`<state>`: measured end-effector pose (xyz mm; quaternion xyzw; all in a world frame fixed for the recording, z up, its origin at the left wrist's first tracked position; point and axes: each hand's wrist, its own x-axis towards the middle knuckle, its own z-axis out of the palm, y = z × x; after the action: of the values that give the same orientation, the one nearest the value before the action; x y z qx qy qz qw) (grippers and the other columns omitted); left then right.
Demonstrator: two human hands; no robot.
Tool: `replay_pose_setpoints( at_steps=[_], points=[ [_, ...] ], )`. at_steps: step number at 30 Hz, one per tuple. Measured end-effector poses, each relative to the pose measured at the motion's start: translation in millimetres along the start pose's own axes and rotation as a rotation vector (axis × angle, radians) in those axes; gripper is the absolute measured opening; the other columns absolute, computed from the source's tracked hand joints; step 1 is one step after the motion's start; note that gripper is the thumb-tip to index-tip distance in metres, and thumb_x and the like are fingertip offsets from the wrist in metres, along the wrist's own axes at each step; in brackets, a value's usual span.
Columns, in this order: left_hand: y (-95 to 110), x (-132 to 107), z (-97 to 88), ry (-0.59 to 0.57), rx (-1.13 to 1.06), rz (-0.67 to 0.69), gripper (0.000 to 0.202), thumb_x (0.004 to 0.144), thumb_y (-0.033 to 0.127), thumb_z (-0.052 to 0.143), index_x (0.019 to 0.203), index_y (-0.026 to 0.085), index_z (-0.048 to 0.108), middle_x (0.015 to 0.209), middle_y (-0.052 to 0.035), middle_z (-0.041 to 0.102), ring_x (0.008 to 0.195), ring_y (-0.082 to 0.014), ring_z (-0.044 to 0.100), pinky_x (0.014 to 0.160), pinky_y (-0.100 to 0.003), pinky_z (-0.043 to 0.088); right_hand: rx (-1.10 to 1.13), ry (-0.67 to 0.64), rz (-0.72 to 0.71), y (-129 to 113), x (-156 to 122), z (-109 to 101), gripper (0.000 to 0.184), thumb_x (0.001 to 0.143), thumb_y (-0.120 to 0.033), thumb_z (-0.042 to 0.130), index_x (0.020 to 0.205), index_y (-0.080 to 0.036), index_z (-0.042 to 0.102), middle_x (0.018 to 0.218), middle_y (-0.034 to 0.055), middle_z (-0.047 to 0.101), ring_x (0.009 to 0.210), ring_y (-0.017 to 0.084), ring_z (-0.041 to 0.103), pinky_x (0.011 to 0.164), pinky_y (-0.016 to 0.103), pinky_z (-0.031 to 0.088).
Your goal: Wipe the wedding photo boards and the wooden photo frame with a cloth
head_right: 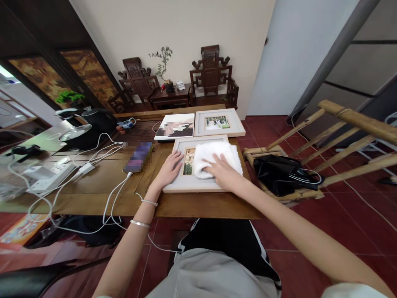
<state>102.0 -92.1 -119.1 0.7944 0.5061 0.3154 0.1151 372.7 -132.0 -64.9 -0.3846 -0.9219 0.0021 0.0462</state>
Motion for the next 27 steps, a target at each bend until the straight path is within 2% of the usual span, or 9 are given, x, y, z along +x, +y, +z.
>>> replay_pose_setpoints(
  at_steps=[5,8,12,15,21,24,27],
  points=[
    [1.9,-0.5,0.4,-0.003,0.006,-0.017,0.04,0.095,0.023,0.047,0.131,0.014,0.06,0.147,-0.0146,0.051,0.146,-0.0274,0.034,0.121,-0.05,0.026,-0.09,0.143,0.031,59.9,50.0,6.8,0.076,0.071,0.007,0.038,0.142,-0.014,0.051,0.158,0.0111,0.037,0.143,0.035,0.032,0.114,0.059,0.028],
    [1.6,-0.7,1.7,0.011,-0.014,-0.029,0.039,0.094,0.022,0.048,0.131,0.017,0.06,0.147,-0.0119,0.052,0.146,-0.0268,0.034,0.121,-0.051,0.026,-0.179,0.125,0.093,68.8,66.8,6.3,0.068,0.075,0.003,0.041,0.139,-0.014,0.054,0.158,0.0104,0.037,0.142,0.04,0.031,0.112,0.063,0.026],
    [0.6,-0.3,3.3,0.026,-0.029,-0.033,0.039,0.093,0.021,0.05,0.13,0.018,0.061,0.146,-0.0107,0.053,0.146,-0.0263,0.035,0.121,-0.051,0.026,-0.228,0.038,0.129,42.8,56.9,6.0,0.06,0.079,0.002,0.041,0.133,-0.014,0.06,0.154,0.0115,0.042,0.138,0.042,0.036,0.111,0.062,0.027],
    [1.3,0.1,3.8,0.031,-0.033,-0.039,0.039,0.092,0.02,0.051,0.129,0.017,0.062,0.145,-0.0115,0.054,0.146,-0.027,0.035,0.122,-0.05,0.026,-0.182,-0.042,0.119,9.0,26.0,-2.1,0.061,0.078,0.003,0.04,0.133,-0.013,0.061,0.152,0.0124,0.046,0.136,0.042,0.04,0.11,0.061,0.03],
    [3.4,0.3,4.2,0.041,0.001,-0.025,0.039,0.092,0.02,0.049,0.13,0.019,0.061,0.145,-0.0097,0.054,0.145,-0.0268,0.036,0.12,-0.052,0.029,0.007,-0.204,0.005,-49.9,-42.2,-39.6,0.066,0.074,0.006,0.041,0.132,-0.018,0.062,0.15,0.0109,0.049,0.133,0.039,0.048,0.106,0.058,0.041],
    [3.2,0.1,4.1,0.037,0.017,-0.018,0.039,0.092,0.02,0.049,0.13,0.018,0.061,0.145,-0.0101,0.054,0.145,-0.0265,0.036,0.12,-0.051,0.03,0.091,-0.211,-0.07,-63.7,-50.5,-45.1,0.066,0.073,0.006,0.04,0.13,-0.018,0.063,0.151,0.0094,0.047,0.137,0.039,0.044,0.11,0.059,0.038],
    [2.2,-0.5,3.8,0.03,0.02,-0.013,0.039,0.093,0.02,0.048,0.131,0.018,0.06,0.146,-0.0109,0.053,0.145,-0.0264,0.036,0.12,-0.051,0.03,0.118,-0.17,-0.064,-57.3,-38.0,-30.7,0.07,0.071,0.007,0.04,0.133,-0.019,0.061,0.155,0.0084,0.041,0.143,0.039,0.033,0.112,0.063,0.033]
  ],
)
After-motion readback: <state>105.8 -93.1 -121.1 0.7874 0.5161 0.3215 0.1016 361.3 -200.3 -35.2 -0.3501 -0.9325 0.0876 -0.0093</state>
